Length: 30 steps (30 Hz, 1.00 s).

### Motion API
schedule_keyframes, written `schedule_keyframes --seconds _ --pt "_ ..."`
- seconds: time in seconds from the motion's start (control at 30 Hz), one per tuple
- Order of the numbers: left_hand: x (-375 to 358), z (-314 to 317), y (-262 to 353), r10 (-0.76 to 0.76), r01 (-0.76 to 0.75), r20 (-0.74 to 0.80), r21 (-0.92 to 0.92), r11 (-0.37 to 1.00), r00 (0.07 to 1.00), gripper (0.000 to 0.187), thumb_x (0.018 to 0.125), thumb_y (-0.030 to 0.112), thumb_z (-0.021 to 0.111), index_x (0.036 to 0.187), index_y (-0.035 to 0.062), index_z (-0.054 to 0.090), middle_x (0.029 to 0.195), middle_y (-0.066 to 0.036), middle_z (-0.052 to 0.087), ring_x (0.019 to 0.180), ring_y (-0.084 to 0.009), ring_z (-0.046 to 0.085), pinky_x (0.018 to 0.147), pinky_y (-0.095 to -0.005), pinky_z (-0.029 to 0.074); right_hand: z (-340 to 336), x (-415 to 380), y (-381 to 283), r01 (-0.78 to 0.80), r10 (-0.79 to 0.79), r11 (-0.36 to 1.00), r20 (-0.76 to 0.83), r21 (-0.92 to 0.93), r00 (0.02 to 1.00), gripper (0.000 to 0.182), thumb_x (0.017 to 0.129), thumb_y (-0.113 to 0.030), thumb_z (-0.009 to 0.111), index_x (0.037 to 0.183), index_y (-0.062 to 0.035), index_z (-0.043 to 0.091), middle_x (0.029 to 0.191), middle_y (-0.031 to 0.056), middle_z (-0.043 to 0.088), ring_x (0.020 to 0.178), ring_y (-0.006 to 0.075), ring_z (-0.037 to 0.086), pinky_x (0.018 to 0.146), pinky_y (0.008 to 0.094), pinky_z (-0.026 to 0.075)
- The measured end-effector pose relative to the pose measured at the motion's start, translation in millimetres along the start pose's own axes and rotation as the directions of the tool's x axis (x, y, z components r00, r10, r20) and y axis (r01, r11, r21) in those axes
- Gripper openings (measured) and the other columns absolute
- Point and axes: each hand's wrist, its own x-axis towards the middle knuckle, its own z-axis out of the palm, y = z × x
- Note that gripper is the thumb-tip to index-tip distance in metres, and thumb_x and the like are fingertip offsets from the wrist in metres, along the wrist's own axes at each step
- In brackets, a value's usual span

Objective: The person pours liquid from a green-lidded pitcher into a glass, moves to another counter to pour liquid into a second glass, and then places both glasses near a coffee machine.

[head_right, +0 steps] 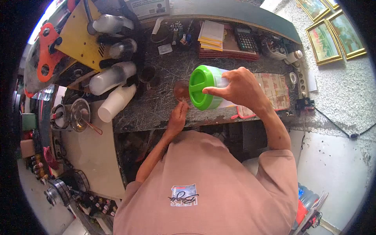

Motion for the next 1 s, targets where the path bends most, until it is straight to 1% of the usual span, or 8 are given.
schedule_keyframes --seconds 0.07,0.3,0.47,0.6,0.67,0.8,0.87,1.0 --pt "0 0 5 0.05 -0.05 -0.022 -0.031 0.998 0.999 0.031 0.107 0.029 0.045 0.099 0.0008 0.054 0.091 -0.023 0.057 0.088 -0.0454 0.059 0.075 -0.0492 0.045 1 1 2 0.009 -0.009 1.0 -0.007 -0.026 1.0 0.061 0.079 -0.058 0.079 0.082 0.0029 0.075 0.061 0.0162 0.067 0.055 0.0245 0.071 0.053 0.0347 0.054" --pt "0 -1 5 0.025 -0.025 0.007 -0.03 0.999 1.0 0.032 0.107 0.03 0.045 0.099 -0.0003 0.053 0.089 -0.024 0.057 0.086 -0.0455 0.058 0.073 -0.0497 0.044 1 4 3 0.015 -0.015 0.999 -0.001 -0.049 1.0 0.061 0.078 -0.059 0.079 0.082 0.0023 0.075 0.061 0.0152 0.068 0.055 0.024 0.071 0.054 0.0345 0.054" --pt "2 1 2 0.064 -0.064 -0.029 -0.021 0.998 0.998 0.033 0.108 0.031 0.044 0.096 0.0003 0.052 0.087 -0.023 0.056 0.085 -0.0454 0.058 0.073 -0.0498 0.044 -1 5 2 0.017 -0.018 0.998 -0.01 -0.053 1.0 0.06 0.079 -0.058 0.079 0.082 0.0018 0.075 0.061 0.0154 0.067 0.055 0.0247 0.07 0.055 0.0347 0.054" --pt "1 -1 4 0.065 -0.065 -0.019 -0.016 0.998 0.998 0.033 0.108 0.031 0.044 0.097 0.0006 0.052 0.089 -0.023 0.057 0.086 -0.0458 0.058 0.073 -0.0504 0.044 -4 6 -2 0.017 -0.018 1.0 -0.016 -0.02 1.0 0.059 0.079 -0.057 0.079 0.083 0.0012 0.076 0.061 0.0159 0.067 0.055 0.0255 0.07 0.055 0.0346 0.054" --pt "1 -1 2 0.011 -0.011 0.015 -0.014 1.0 1.0 0.031 0.108 0.029 0.044 0.1 0.0004 0.053 0.092 -0.024 0.058 0.087 -0.0463 0.058 0.074 -0.0506 0.044 -4 7 -1 0.011 -0.011 0.999 -0.004 -0.039 1.0 0.059 0.079 -0.057 0.079 0.084 0.0012 0.076 0.061 0.0159 0.067 0.055 0.0254 0.07 0.055 0.0345 0.054" --pt "1 -3 6 0.035 -0.035 0.006 0.024 0.999 0.999 0.03 0.107 0.028 0.045 0.101 0.0002 0.054 0.092 -0.024 0.058 0.087 -0.0461 0.059 0.074 -0.0506 0.045 -3 8 0 0.008 -0.008 0.999 0.0 -0.035 1.0 0.059 0.079 -0.057 0.079 0.084 0.0016 0.075 0.062 0.0159 0.067 0.055 0.0256 0.07 0.056 0.0347 0.054" --pt "1 -1 5 0.059 -0.059 -0.005 -0.021 0.998 0.998 0.031 0.107 0.029 0.045 0.1 0.0 0.054 0.092 -0.024 0.058 0.088 -0.0463 0.059 0.075 -0.0508 0.045 -3 8 1 0.015 -0.015 0.999 -0.002 -0.042 1.0 0.059 0.079 -0.057 0.079 0.085 0.0015 0.075 0.062 0.0159 0.068 0.055 0.0256 0.07 0.056 0.0347 0.054" --pt "1 -1 1 0.039 -0.039 0.009 0.01 0.999 0.999 0.03 0.107 0.028 0.045 0.1 0.0001 0.054 0.093 -0.024 0.059 0.089 -0.0466 0.059 0.075 -0.0511 0.045 -4 8 0 0.014 -0.013 0.997 0.015 -0.078 1.0 0.058 0.08 -0.057 0.079 0.085 0.0008 0.076 0.062 0.0157 0.068 0.056 0.0254 0.07 0.056 0.0349 0.054"
